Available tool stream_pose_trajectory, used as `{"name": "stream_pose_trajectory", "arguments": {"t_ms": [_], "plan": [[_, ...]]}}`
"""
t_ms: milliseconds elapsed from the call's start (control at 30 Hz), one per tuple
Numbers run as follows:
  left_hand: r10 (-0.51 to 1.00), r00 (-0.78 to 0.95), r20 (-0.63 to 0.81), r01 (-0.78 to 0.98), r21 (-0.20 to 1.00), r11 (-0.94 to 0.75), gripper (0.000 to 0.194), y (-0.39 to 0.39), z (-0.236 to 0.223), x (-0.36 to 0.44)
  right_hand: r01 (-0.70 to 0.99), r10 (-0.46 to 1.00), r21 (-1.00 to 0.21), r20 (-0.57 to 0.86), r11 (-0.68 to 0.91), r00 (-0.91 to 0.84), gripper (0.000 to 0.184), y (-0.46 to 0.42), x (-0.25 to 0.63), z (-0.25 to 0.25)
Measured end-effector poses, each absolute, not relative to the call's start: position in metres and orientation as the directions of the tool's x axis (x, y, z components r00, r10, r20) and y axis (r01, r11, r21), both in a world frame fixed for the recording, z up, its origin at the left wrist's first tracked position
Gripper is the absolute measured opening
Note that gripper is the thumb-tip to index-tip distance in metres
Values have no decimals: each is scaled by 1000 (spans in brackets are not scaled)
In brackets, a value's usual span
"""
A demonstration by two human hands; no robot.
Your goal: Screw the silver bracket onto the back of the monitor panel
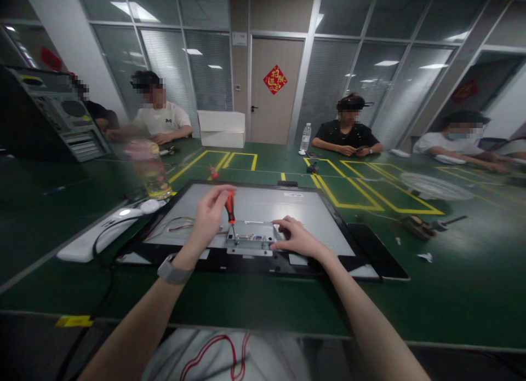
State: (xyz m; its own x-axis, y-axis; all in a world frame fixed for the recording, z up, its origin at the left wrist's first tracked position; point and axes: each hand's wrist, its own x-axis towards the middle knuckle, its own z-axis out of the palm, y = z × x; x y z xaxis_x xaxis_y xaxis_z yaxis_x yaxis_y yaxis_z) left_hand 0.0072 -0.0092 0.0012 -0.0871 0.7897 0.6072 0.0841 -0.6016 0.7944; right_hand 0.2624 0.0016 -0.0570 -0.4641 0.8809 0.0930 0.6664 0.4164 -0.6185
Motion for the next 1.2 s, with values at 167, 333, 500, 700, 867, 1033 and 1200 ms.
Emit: {"name": "stream_pose_trajectory", "arguments": {"t_ms": [167,333,500,700,867,1033,1200], "plan": [[797,-134,588,56,808,-587,19,-7,1,8,666,879,-614,100,423,-466,63,2,263,-58],[789,-128,601,93,799,-594,15,-6,0,7,670,881,-618,81,412,-466,65,1,263,-56],[802,-154,577,53,815,-577,24,-5,-1,5,673,887,-625,71,396,-456,65,1,262,-55],[779,-143,610,114,792,-599,17,-7,1,7,667,883,-622,89,410,-460,65,2,262,-57],[817,-152,556,32,829,-558,22,-7,1,7,672,887,-627,67,394,-457,66,1,262,-56],[834,-139,534,2,842,-539,27,-6,0,6,672,887,-627,67,394,-457,64,1,262,-55],[804,-141,577,78,816,-572,14,-6,-1,6,665,884,-629,82,403,-459,65,3,263,-58]]}}
